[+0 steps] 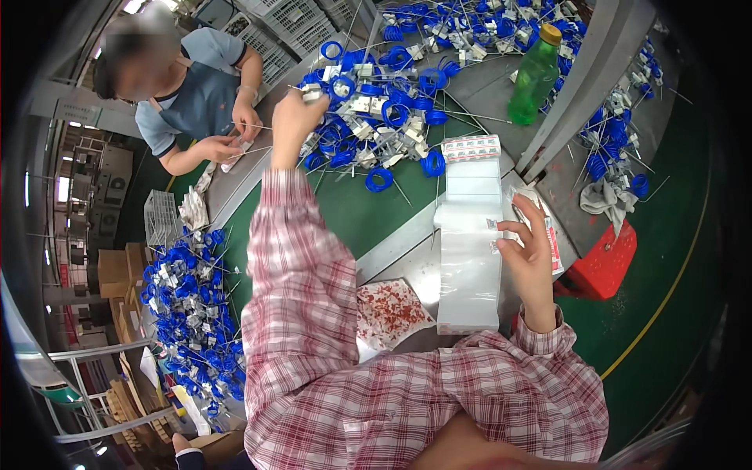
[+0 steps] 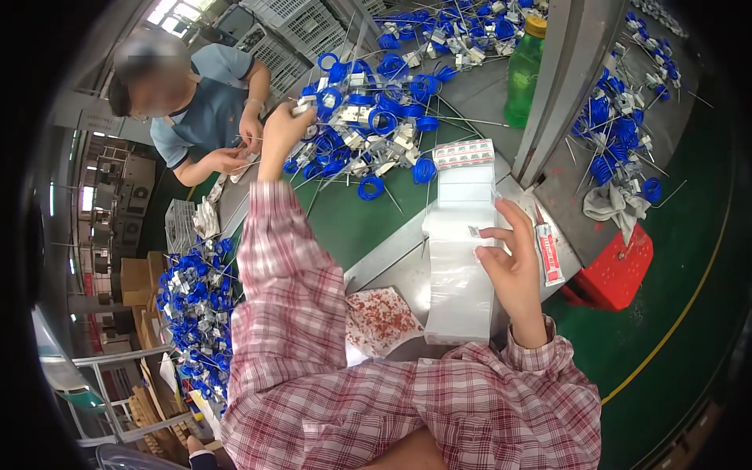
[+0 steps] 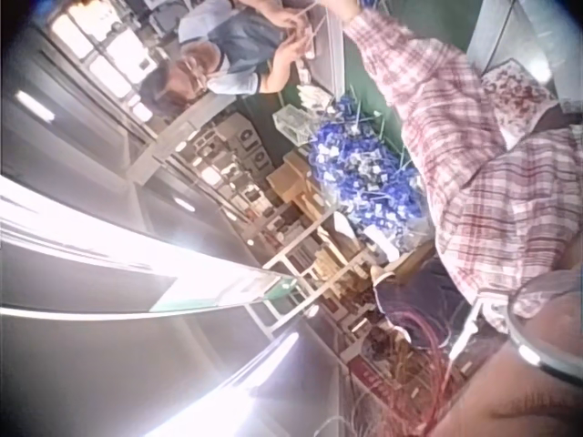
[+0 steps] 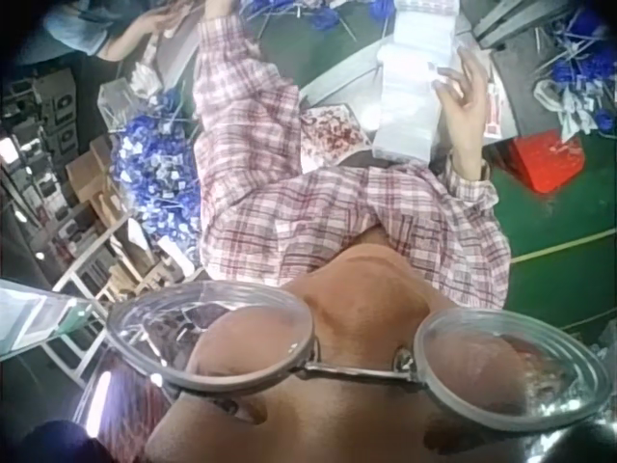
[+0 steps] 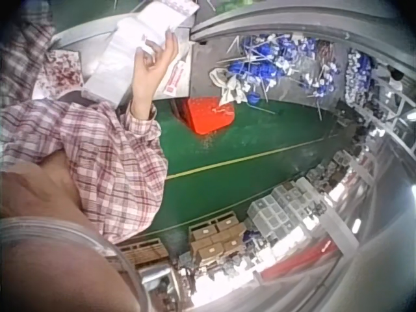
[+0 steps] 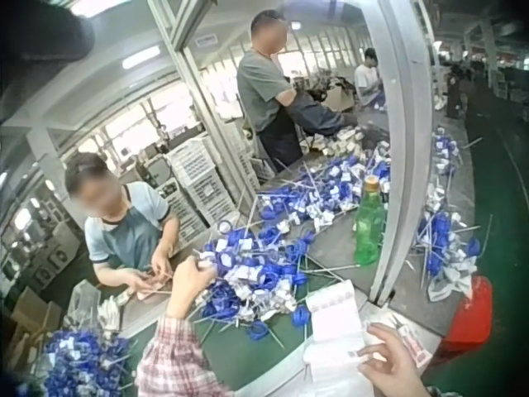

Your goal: Assemble small electronic motor components by connecting wires, applying adhesive, and attaching labels.

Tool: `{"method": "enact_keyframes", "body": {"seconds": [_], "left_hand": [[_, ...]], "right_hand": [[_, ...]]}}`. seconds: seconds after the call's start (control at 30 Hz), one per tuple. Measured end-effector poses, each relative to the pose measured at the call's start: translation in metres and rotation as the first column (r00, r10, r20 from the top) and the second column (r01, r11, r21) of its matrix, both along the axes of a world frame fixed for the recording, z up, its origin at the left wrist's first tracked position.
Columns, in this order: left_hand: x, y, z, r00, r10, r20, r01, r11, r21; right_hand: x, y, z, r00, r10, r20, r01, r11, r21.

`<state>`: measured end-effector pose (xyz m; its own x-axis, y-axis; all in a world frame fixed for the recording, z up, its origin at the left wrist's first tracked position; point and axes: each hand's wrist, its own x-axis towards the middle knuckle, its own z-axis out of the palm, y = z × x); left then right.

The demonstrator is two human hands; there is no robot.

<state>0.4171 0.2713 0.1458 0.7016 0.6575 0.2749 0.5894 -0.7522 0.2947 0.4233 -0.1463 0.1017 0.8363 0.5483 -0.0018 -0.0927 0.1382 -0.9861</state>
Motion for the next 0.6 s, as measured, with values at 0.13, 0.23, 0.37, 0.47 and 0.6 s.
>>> {"method": "enact_keyframes", "body": {"seconds": [0.13,0.23,0.37,0.47,0.6], "left_hand": [[-0.049,-0.035,0.002,0.901,-0.308,0.307,0.195,0.917,0.348],[-0.097,-0.068,0.018,0.880,-0.263,0.397,0.167,0.951,0.260],[-0.155,-0.091,-0.004,0.674,-0.047,0.737,0.321,0.918,-0.235],[-0.199,-0.136,-0.013,0.411,0.171,0.895,0.588,0.701,-0.404],[-0.219,-0.193,-0.016,0.458,0.315,0.831,0.610,0.569,-0.552]], "right_hand": [[-0.004,-0.002,0.001,1.000,-0.016,-0.027,0.015,1.000,-0.023],[-0.010,-0.004,0.010,1.000,-0.022,-0.005,0.022,1.000,-0.009],[-0.004,-0.010,0.013,0.994,-0.108,0.011,0.108,0.994,0.006],[-0.004,-0.016,0.031,0.987,-0.157,0.029,0.156,0.987,0.039],[-0.015,0.006,0.060,0.996,-0.032,0.088,0.023,0.994,0.103]]}}
